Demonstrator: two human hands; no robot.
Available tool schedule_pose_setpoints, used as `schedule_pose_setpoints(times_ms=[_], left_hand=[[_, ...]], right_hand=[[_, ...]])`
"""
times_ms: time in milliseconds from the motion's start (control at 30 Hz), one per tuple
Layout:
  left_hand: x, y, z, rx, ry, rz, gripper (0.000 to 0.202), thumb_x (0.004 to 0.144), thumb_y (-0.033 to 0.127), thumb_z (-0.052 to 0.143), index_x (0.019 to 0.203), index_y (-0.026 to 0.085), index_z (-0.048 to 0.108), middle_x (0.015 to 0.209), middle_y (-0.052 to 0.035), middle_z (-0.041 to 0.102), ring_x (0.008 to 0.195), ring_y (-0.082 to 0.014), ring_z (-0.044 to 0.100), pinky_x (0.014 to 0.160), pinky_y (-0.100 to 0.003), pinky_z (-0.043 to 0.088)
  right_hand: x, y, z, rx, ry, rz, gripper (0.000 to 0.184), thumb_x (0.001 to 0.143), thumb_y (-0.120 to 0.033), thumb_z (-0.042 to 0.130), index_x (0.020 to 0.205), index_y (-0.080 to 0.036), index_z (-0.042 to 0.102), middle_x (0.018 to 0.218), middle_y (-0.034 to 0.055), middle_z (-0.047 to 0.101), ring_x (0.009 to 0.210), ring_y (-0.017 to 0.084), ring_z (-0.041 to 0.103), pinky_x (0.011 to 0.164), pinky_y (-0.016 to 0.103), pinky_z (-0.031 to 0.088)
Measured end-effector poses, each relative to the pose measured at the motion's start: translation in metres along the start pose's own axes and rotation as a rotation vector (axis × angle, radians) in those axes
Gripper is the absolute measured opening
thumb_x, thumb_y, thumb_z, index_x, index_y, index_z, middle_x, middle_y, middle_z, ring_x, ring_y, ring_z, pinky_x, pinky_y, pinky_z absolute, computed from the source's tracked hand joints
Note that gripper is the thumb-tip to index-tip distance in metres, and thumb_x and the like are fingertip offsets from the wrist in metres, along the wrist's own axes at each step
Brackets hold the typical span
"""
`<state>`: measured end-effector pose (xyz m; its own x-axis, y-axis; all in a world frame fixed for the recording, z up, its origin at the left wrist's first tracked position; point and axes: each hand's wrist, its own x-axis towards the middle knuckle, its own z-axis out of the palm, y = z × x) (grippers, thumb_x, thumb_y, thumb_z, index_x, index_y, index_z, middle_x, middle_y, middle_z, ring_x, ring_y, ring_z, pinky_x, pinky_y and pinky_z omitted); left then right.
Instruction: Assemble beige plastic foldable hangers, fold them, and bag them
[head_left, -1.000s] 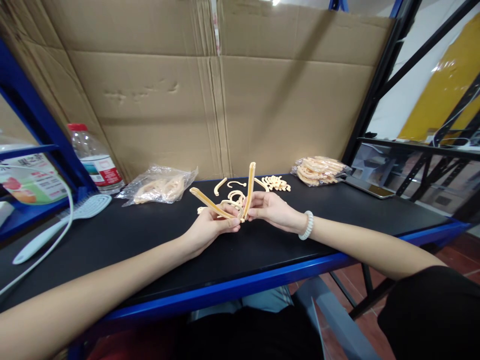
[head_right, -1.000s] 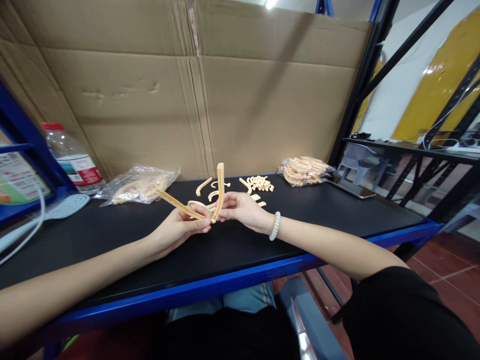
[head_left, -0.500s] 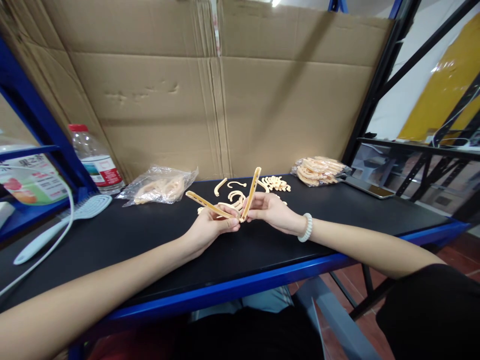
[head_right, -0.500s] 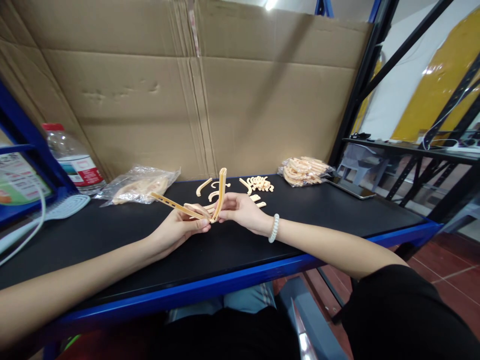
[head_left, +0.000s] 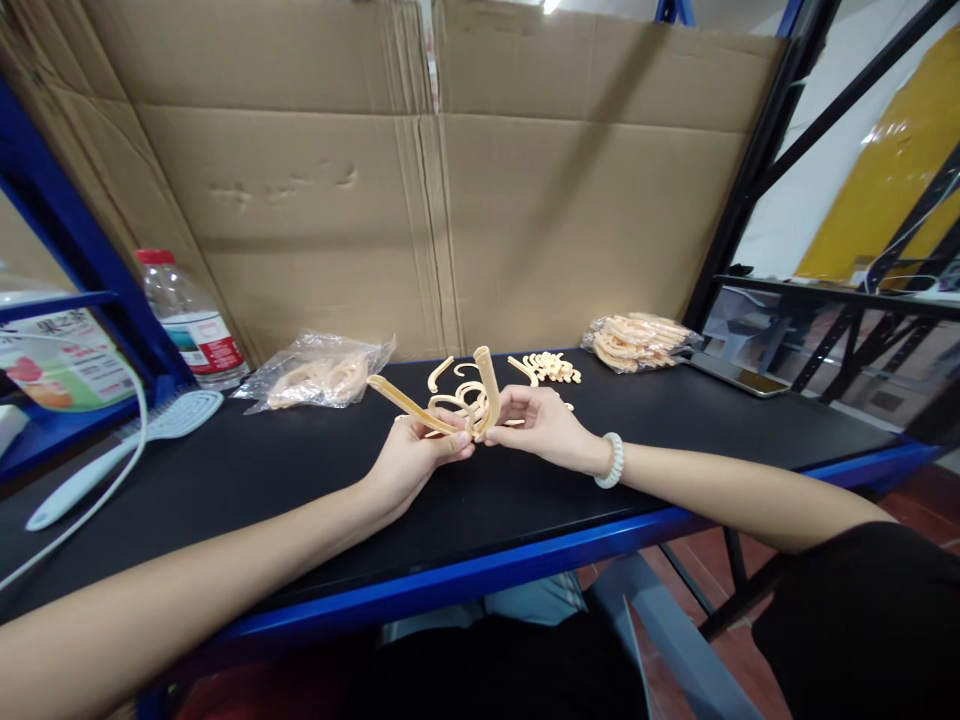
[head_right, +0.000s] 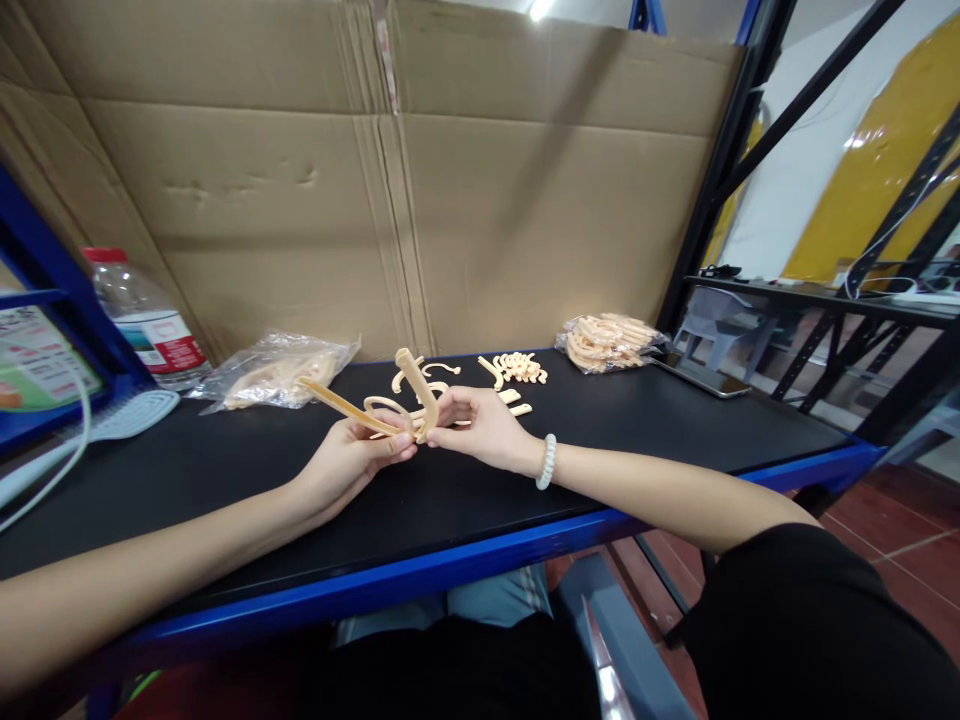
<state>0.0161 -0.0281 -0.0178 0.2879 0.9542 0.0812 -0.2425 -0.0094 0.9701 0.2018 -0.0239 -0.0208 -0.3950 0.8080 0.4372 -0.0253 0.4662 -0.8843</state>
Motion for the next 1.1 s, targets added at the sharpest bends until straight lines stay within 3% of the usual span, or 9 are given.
schedule_pose_setpoints(times_ms=[333,467,567,700,867,1000,1100], left_hand=[[0.002,-0.003,-0.002,-0.021,0.008,0.004,0.030,0.054,0.020,0.085,0.073,0.010,0.064,0.075,-0.0027,0.068,0.073,-0.0131,0.066,0.069,-0.021,0.055],[0.003,-0.003,-0.001,0.035,-0.003,0.044,0.028,0.059,0.022,0.083,0.077,0.011,0.065,0.075,-0.0027,0.068,0.072,-0.0123,0.065,0.068,-0.021,0.055],[0.006,0.002,-0.003,0.065,0.016,0.062,0.028,0.061,0.024,0.082,0.080,0.011,0.066,0.073,-0.0022,0.068,0.070,-0.0116,0.064,0.068,-0.022,0.054],[0.010,0.009,-0.009,0.065,0.077,0.046,0.026,0.061,0.022,0.082,0.077,0.010,0.066,0.072,-0.0026,0.067,0.066,-0.0104,0.063,0.068,-0.022,0.055],[0.016,0.021,-0.017,0.065,0.109,-0.069,0.016,0.066,0.012,0.077,0.075,0.010,0.064,0.071,-0.0047,0.067,0.063,-0.0094,0.064,0.065,-0.018,0.054],[0.026,0.034,-0.031,0.092,0.146,-0.169,0.015,0.064,0.004,0.074,0.073,0.012,0.065,0.071,-0.0041,0.067,0.065,-0.0109,0.066,0.068,-0.019,0.056],[0.034,0.047,-0.048,0.246,0.010,-0.233,0.021,0.060,0.008,0.078,0.078,0.012,0.068,0.083,-0.0079,0.070,0.081,-0.0166,0.068,0.076,-0.023,0.056]], right_hand=[[0.001,0.002,0.005,0.034,0.096,0.008,0.029,0.065,-0.028,0.077,0.072,-0.017,0.051,0.080,0.0030,0.068,0.073,0.015,0.068,0.076,0.035,0.057],[0.005,0.001,0.003,0.099,0.055,0.047,0.029,0.066,-0.029,0.076,0.076,-0.017,0.052,0.082,0.0025,0.066,0.077,0.015,0.067,0.071,0.031,0.058],[0.009,-0.005,-0.009,0.159,0.023,0.091,0.034,0.064,-0.026,0.078,0.085,-0.017,0.054,0.085,0.0010,0.063,0.077,0.014,0.064,0.060,0.024,0.057],[0.015,-0.016,-0.042,0.148,-0.045,0.124,0.029,0.065,-0.023,0.078,0.082,-0.015,0.056,0.075,-0.0023,0.060,0.061,0.007,0.059,0.056,0.020,0.054],[0.021,-0.017,-0.086,-0.177,-0.269,0.170,0.024,0.066,-0.026,0.077,0.076,-0.013,0.061,0.066,-0.0005,0.062,0.058,0.010,0.062,0.057,0.022,0.053],[0.023,-0.017,-0.102,-0.460,-0.376,0.150,0.024,0.069,-0.030,0.074,0.082,-0.012,0.065,0.069,0.0022,0.065,0.062,0.013,0.063,0.057,0.024,0.051],[0.024,-0.019,-0.105,-0.689,-0.386,0.052,0.019,0.070,-0.029,0.072,0.079,-0.012,0.068,0.076,0.0037,0.066,0.068,0.012,0.060,0.060,0.023,0.048]])
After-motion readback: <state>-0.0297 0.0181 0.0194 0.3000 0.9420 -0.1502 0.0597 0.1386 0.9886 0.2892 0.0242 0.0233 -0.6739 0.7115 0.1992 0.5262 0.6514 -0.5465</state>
